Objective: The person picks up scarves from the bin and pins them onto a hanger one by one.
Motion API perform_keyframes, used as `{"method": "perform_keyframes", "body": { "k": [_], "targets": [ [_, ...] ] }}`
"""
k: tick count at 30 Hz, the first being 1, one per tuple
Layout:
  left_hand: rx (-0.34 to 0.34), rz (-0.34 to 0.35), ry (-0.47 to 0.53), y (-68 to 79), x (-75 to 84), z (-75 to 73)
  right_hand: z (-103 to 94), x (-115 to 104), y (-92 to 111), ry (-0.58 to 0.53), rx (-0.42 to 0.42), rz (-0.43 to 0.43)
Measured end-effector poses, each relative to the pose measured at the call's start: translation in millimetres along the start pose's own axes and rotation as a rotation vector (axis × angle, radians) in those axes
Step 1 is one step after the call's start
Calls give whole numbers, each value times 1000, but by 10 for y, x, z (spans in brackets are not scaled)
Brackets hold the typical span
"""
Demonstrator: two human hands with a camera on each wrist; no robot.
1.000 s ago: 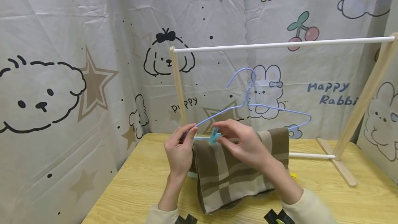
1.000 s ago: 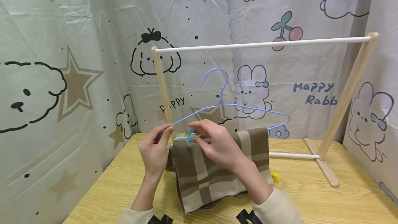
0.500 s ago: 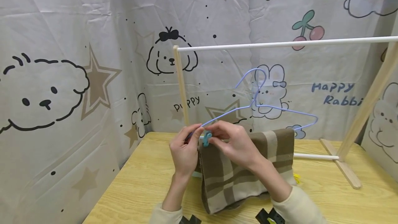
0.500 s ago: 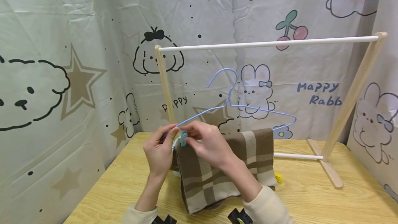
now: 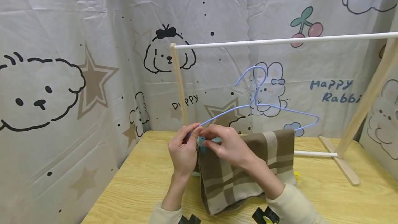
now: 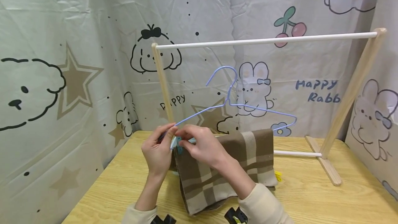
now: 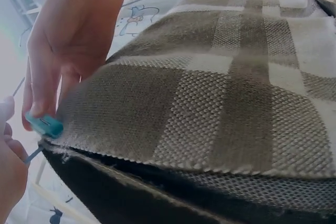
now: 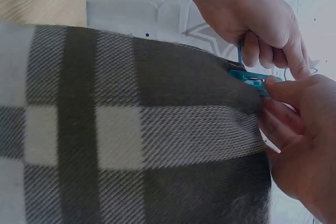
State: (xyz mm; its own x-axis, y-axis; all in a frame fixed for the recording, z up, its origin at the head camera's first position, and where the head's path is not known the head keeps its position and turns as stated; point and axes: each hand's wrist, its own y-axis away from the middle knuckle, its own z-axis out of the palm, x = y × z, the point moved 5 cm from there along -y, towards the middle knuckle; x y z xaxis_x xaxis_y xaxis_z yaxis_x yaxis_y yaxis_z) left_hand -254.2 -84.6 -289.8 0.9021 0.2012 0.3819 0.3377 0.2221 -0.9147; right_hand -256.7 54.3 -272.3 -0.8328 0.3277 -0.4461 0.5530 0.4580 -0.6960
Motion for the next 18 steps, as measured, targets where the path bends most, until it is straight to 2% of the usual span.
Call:
{"method": "perform_keyframes", "body": {
  "k": [4, 7, 11, 18],
  "targets": [
    [-2, -5, 3, -7, -24, -9, 43, -1, 79, 97, -13, -32],
    [-7, -10, -4, -9, -39, -15, 10, -31, 175, 162, 25, -72],
    [4, -28, -23, -23, -54, -44, -117, -71, 317, 146, 99, -111],
    [36, -37, -26, -66, -73, -115, -386, -23, 587, 136, 200, -98]
  ]
}}
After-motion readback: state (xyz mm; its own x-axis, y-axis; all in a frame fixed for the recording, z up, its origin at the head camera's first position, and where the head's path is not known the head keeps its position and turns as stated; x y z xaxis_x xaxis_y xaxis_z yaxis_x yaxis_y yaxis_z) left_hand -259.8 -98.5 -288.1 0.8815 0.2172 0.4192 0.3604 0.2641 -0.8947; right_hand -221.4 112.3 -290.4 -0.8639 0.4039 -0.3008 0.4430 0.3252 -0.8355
